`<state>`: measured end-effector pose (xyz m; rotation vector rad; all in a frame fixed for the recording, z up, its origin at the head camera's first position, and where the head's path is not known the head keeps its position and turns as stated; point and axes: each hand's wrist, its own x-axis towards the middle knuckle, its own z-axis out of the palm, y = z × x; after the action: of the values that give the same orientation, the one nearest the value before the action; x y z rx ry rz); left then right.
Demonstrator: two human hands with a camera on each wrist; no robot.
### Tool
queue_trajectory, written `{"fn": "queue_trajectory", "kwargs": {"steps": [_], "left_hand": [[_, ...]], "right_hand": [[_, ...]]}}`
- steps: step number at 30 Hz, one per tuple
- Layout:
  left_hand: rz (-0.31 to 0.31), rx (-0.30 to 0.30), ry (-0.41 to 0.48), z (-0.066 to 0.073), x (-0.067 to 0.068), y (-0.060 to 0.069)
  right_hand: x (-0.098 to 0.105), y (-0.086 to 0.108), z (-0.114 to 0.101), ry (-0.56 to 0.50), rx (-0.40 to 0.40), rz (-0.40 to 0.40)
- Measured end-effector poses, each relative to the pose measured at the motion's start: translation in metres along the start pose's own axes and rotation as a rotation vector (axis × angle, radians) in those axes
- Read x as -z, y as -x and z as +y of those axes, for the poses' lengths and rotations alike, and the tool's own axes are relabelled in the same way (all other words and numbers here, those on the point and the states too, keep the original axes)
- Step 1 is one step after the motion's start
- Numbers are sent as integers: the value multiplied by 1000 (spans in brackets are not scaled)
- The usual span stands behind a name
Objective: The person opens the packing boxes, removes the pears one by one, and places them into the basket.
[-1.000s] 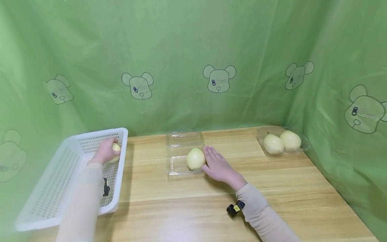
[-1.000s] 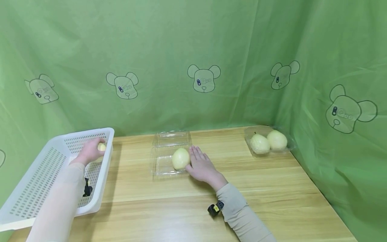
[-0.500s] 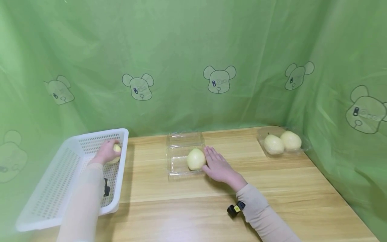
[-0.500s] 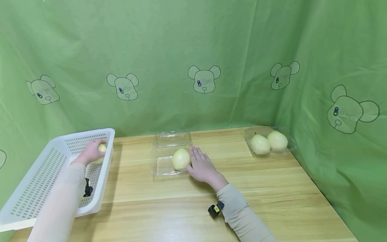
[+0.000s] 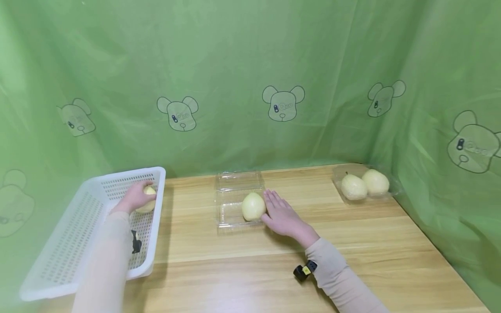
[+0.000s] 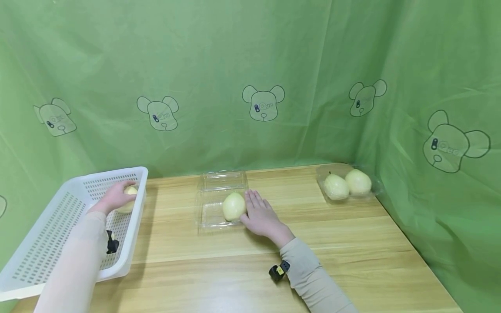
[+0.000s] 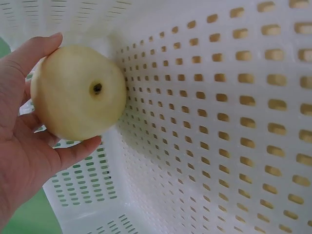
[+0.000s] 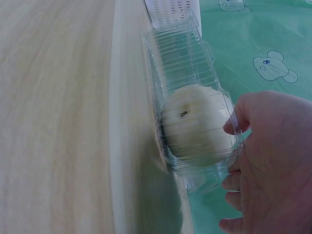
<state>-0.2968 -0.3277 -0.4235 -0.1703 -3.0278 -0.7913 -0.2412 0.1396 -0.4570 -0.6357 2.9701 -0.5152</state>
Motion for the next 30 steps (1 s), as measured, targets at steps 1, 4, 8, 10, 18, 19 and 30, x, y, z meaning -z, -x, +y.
{"fn": "queue_trajectory", "kwargs": {"steps": [1, 4, 8, 10, 18, 19, 30], "left_hand": [[-2, 5, 1, 0, 1, 0], [2, 9, 1, 0, 3, 0], [6, 12, 14, 1, 7, 0], [1, 21, 27, 2, 10, 1], [32, 56, 31, 13, 27, 9], [38, 61, 36, 14, 29, 10], [103, 86, 134, 26, 47, 15]], "right_hand": [[0, 0, 0, 1, 0, -1], [0, 0, 0, -1, 0, -3], [1, 1, -1, -5, 0, -6], [2, 1, -2, -4, 2, -4], [3, 2, -4, -4, 4, -1], [4, 3, -4, -5, 4, 0], [5, 3, -5, -1, 3, -3]]}}
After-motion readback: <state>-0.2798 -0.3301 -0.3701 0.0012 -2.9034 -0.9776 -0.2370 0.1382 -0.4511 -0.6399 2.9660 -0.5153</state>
